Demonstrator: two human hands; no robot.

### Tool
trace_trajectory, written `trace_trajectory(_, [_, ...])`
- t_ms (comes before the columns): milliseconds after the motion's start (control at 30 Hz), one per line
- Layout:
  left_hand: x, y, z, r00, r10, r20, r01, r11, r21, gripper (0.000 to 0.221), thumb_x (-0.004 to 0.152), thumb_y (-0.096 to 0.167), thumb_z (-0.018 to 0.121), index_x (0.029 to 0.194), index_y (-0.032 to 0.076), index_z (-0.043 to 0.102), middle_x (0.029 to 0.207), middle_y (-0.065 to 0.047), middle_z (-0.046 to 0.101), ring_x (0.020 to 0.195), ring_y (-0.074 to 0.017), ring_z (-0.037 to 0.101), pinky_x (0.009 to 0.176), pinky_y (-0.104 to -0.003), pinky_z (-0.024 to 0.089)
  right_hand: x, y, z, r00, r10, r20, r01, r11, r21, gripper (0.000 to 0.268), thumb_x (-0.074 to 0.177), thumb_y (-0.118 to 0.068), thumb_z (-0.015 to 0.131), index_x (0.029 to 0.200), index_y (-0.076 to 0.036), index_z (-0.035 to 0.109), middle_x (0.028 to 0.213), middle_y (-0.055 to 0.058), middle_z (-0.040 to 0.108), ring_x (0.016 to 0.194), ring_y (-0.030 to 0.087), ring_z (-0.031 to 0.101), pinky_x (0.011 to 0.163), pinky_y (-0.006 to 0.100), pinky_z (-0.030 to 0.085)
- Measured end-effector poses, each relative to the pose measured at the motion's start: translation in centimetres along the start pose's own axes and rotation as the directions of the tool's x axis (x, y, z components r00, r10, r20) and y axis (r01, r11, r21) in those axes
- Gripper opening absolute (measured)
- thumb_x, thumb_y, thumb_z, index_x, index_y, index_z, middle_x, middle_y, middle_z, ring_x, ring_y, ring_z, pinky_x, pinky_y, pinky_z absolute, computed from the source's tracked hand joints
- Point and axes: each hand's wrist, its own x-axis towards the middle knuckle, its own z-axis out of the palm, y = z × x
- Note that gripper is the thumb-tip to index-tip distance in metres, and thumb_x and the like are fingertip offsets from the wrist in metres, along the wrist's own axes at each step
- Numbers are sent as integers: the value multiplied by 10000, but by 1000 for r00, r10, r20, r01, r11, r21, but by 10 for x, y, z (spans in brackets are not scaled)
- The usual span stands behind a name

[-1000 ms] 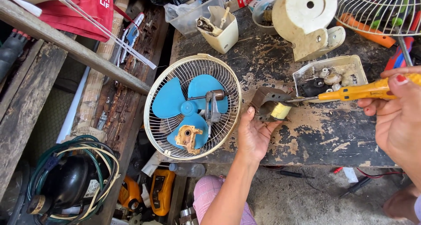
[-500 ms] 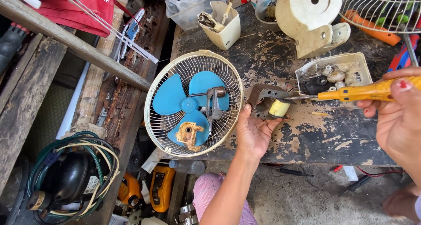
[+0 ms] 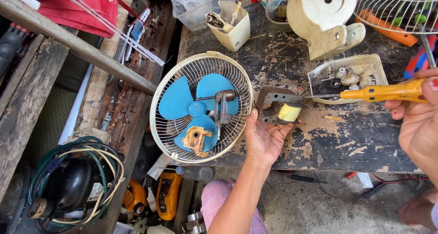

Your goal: Disassembling a fan motor and brushing dust from the internal components on a repair bench.

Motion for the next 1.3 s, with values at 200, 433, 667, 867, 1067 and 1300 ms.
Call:
trace_trajectory(200, [-2, 3, 5, 995, -4, -100, 5, 1000, 16, 674, 744, 368, 806, 1259, 127, 443, 1148, -287, 629, 1013, -432, 673, 721, -456, 632, -10, -25, 19, 997, -20, 72, 22, 999, -29, 310, 1140, -424, 462, 1325, -176, 440, 1029, 24, 543, 715, 116, 622, 536, 150, 395])
trace_trajectory(433, [-3, 2, 6, 1000, -5, 0, 5, 1000, -15, 673, 764, 370, 799, 1301, 121, 479, 1200, -279, 633, 1013, -408, 663, 707, -427, 629, -9, -35, 26, 998, -4, 60, 6, 999, -37, 280, 1160, -403, 462, 1317, -170, 460, 1042, -5, 529, 746, 109, 625, 557, 148, 419])
trace_trajectory(667, [-1, 0, 3, 999, 1, 48, -2, 1000, 7, 600, 795, 408, 767, 1257, 79, 575, 1167, -255, 671, 960, -415, 680, 695, -406, 636, 1, -24, 18, 997, 73, 10, -73, 997, -32, 334, 1119, -521, 471, 1287, -232, 457, 1042, -23, 507, 755, 78, 581, 598, 129, 387])
trace_trajectory(867, [-3, 1, 4, 993, -17, 119, 16, 1000, 10, 640, 821, 423, 757, 1299, 63, 527, 1172, -303, 651, 903, -493, 673, 640, -390, 634, 16, -20, 16, 958, 276, -79, -258, 949, 183, 227, 1072, -486, 580, 1145, -272, 590, 1069, -86, 579, 721, -1, 559, 595, 58, 409])
trace_trajectory(1067, [-4, 1, 4, 988, -30, 152, 23, 999, 43, 636, 866, 467, 711, 1306, 34, 560, 1139, -306, 682, 897, -517, 685, 630, -375, 627, 16, -23, 16, 941, 338, -17, -317, 898, 305, 274, 1065, -495, 639, 1115, -226, 628, 925, -47, 547, 680, -28, 519, 592, 12, 451])
trace_trajectory(1300, [-4, 1, 3, 988, -17, 156, 8, 998, 55, 632, 873, 482, 700, 1301, 33, 576, 1126, -274, 694, 878, -470, 701, 638, -377, 627, 18, -22, 15, 948, 312, -57, -284, 916, 284, 210, 1062, -461, 627, 1104, -256, 628, 1041, -101, 596, 738, -20, 552, 590, 40, 442])
